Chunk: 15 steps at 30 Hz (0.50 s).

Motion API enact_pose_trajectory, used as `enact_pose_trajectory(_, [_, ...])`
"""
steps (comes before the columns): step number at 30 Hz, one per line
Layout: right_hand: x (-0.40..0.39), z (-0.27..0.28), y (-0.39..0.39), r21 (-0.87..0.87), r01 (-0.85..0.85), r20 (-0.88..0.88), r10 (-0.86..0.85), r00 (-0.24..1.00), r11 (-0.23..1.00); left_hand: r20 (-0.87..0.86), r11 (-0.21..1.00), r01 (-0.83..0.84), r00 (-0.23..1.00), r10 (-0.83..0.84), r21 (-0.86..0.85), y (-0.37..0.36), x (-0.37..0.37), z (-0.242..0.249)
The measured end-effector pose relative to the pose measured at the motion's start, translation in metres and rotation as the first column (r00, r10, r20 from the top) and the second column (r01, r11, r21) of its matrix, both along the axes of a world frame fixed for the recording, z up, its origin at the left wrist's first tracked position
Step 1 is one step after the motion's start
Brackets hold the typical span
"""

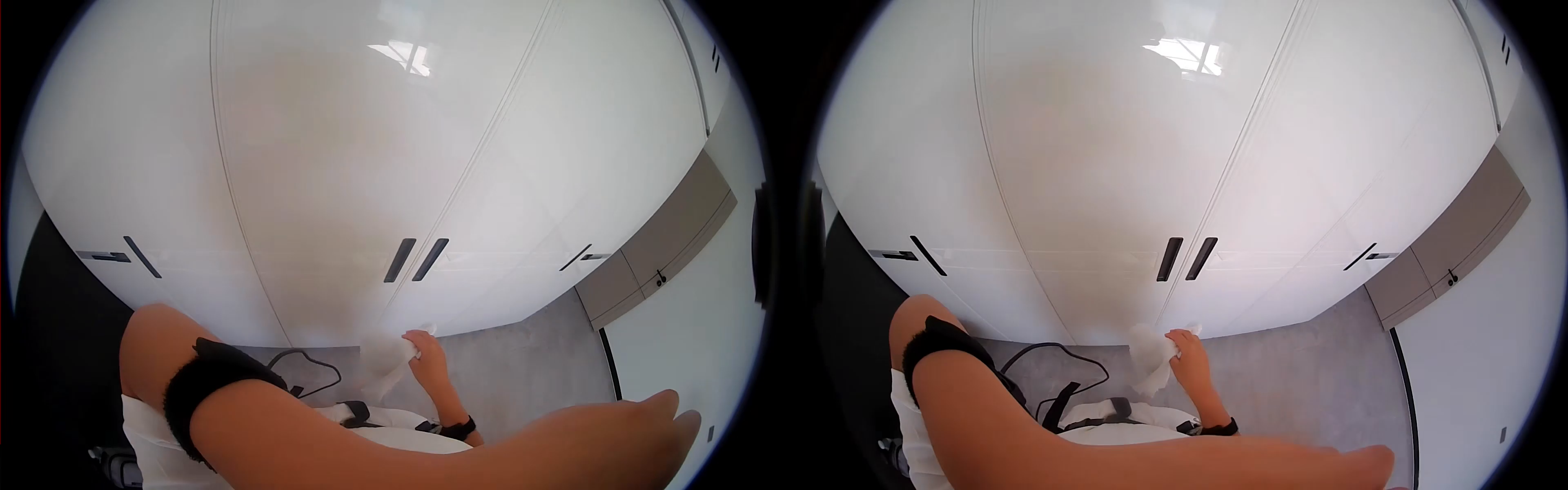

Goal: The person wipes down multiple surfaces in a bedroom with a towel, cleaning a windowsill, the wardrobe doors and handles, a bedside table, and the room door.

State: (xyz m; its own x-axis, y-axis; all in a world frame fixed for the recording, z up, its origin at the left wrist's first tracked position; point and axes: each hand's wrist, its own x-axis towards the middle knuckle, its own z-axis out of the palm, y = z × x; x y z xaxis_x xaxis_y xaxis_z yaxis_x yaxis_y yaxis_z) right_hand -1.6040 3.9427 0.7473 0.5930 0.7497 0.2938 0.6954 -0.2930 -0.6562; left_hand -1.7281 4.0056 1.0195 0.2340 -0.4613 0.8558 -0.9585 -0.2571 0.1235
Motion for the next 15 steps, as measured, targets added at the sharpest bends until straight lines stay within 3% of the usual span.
enact_pose_trajectory(9, [0.004,0.004,0.003,0.103,0.13,0.029,-0.134,0.991,0.986,-0.059,0.985,0.054,0.997,-0.045,0.163,0.007,-0.02,-0.002])
enact_pose_trajectory(12, [0.003,-0.001,0.0,0.022,0.125,-0.104,-0.122,0.987,0.992,-0.062,0.982,0.045,0.998,-0.034,0.185,0.015,-0.022,0.007])
enact_pose_trajectory(15, [0.003,-0.005,-0.003,-0.009,0.116,-0.086,-0.117,0.989,0.993,-0.06,0.978,0.028,0.998,-0.016,0.207,0.021,-0.026,0.013])
